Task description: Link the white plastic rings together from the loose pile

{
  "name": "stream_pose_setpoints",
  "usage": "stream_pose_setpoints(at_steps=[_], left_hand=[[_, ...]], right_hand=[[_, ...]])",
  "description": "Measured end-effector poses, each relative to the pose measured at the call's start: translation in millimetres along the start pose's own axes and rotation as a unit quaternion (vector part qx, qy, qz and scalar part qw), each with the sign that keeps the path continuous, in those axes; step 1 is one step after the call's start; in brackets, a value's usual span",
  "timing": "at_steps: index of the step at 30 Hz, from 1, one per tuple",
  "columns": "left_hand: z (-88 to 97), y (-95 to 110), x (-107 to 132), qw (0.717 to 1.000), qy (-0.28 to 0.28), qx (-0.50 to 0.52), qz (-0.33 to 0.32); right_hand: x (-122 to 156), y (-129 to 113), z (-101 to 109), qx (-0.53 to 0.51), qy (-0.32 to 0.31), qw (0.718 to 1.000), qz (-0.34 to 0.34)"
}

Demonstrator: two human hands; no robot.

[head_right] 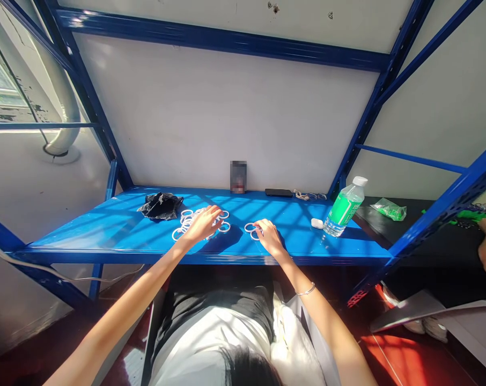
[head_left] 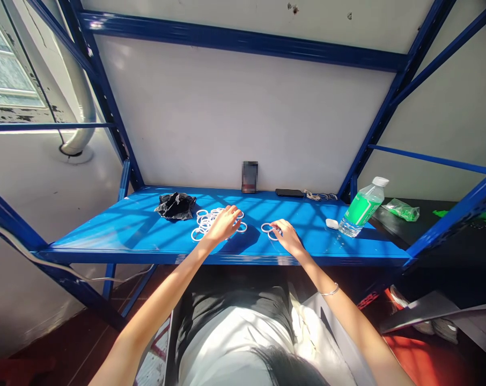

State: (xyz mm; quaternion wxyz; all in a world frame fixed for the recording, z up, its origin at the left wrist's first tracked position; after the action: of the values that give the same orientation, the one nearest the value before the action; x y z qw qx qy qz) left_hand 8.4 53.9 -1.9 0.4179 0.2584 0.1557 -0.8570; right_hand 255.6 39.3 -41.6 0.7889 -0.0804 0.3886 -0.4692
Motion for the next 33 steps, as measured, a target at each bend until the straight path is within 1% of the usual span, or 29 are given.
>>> stream_pose_setpoints(at_steps=[4, 7, 11, 15, 17, 20, 23, 26, 30, 33], left_hand=[[-9.9, 24.0, 0.6, 0.998, -0.025, 0.02, -0.05], [-17.3, 36.2, 2.2, 0.996, -0.021, 0.064, -0.062], [-26.9, 44.7, 4.7, 0.991, -0.005, 0.117, -0.067], [-37.3, 49.5, 7.3, 0.986, -0.023, 0.149, -0.07], [-38.1, 51.2, 8.0, 0.983, -0.03, 0.173, -0.06], [-32.8, 53.4, 7.9, 0.969, -0.046, 0.241, -0.034], [-25.7, 54.4, 6.8, 0.944, -0.071, 0.324, -0.004], [-22.9, 53.8, 5.6, 0.918, -0.088, 0.386, 0.029], [-23.4, 53.1, 4.6, 0.888, -0.11, 0.443, 0.058], [-22.9, 53.0, 4.5, 0.875, -0.122, 0.464, 0.068]], right_hand=[[-1.2, -12.6, 2.6, -0.005, 0.007, 0.999, 0.044], [0.0, -23.9, 2.7, -0.015, 0.0, 0.996, 0.091], [3.7, -35.5, 1.0, -0.043, -0.004, 0.99, 0.137], [6.3, -44.4, 0.2, -0.072, 0.002, 0.984, 0.161], [6.9, -47.3, 0.1, -0.091, 0.004, 0.983, 0.158], [7.7, -49.2, 0.3, -0.132, 0.009, 0.981, 0.141], [8.1, -48.6, 0.2, -0.175, 0.013, 0.978, 0.114], [7.6, -47.2, -0.1, -0.204, 0.012, 0.975, 0.085], [6.2, -46.8, 0.4, -0.217, 0.009, 0.974, 0.066], [5.5, -47.4, 1.3, -0.21, 0.003, 0.975, 0.066]])
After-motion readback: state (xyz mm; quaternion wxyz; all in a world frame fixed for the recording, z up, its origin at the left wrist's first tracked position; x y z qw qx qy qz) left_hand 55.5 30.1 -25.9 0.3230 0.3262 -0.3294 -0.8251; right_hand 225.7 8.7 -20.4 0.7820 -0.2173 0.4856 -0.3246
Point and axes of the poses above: each hand's wrist, its own x-axis away from the middle knuckle, its own z-axis out of the back of the hand, y = z × x, the point moved 3 cm from there along -x, towards the middle knuckle, and after that the axes turned 6 degrees about -x, right-handed, at the moved point
